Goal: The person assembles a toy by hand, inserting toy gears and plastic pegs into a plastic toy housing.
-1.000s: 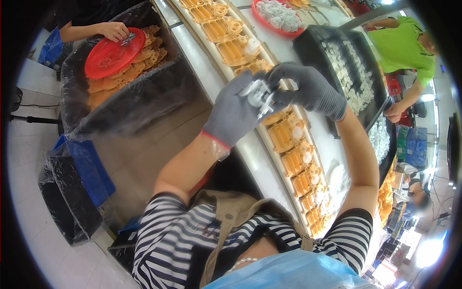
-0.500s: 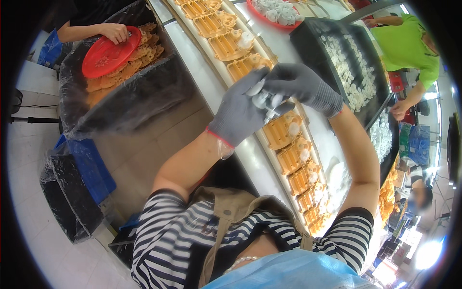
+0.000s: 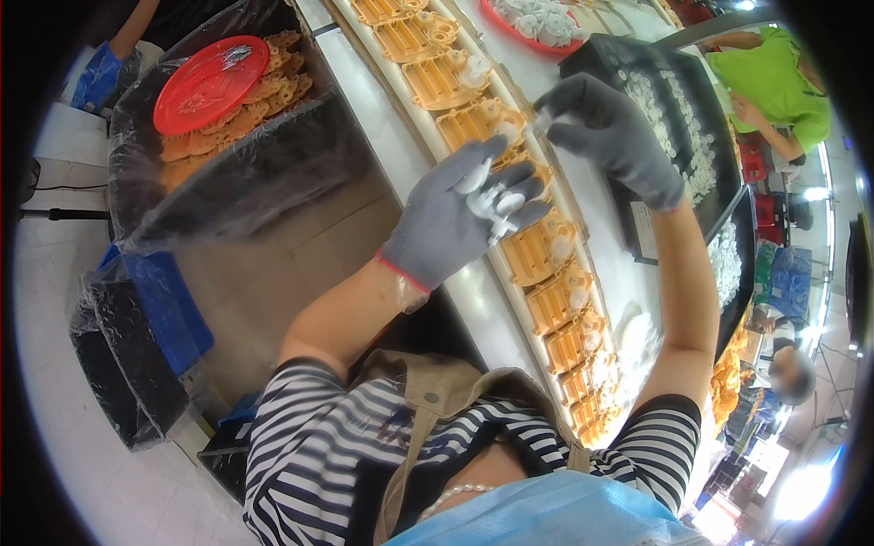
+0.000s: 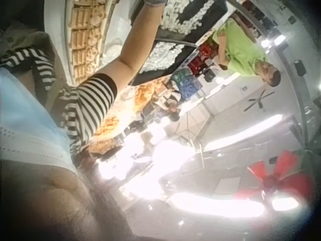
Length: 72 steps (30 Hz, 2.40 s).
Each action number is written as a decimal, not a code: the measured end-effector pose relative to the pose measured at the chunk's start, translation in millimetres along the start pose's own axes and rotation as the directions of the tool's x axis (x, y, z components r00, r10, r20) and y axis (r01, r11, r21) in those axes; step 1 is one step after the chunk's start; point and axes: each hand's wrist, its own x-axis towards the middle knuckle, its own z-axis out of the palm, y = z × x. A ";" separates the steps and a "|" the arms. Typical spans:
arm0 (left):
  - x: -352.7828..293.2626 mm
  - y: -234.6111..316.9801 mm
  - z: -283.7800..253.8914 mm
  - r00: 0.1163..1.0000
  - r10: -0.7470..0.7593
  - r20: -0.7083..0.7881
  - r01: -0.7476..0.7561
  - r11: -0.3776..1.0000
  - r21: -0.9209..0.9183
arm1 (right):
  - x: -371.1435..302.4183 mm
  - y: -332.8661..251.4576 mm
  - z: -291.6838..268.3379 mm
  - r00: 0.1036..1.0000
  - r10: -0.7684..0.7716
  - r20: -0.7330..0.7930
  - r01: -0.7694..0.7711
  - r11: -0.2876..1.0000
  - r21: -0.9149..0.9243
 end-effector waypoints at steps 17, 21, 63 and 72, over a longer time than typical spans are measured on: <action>-5.8 0.4 -3.8 0.994 0.019 -0.103 -0.021 1.000 -0.018 | 36.5 20.4 18.2 0.986 0.016 0.163 0.094 0.758 -0.646; -6.6 0.1 -4.1 0.996 0.040 -0.078 -0.039 0.999 0.017 | 37.8 21.5 16.6 0.985 0.015 0.170 0.090 0.801 -0.591; 0.3 18.6 -11.7 0.954 0.281 -0.102 -0.258 0.946 0.195 | 40.1 23.6 15.7 0.983 -0.022 0.182 0.123 0.815 -0.566; 1.7 21.3 -12.6 0.964 0.240 -0.115 -0.239 0.971 0.018 | 42.7 24.9 13.4 0.983 0.014 0.182 0.094 0.817 -0.569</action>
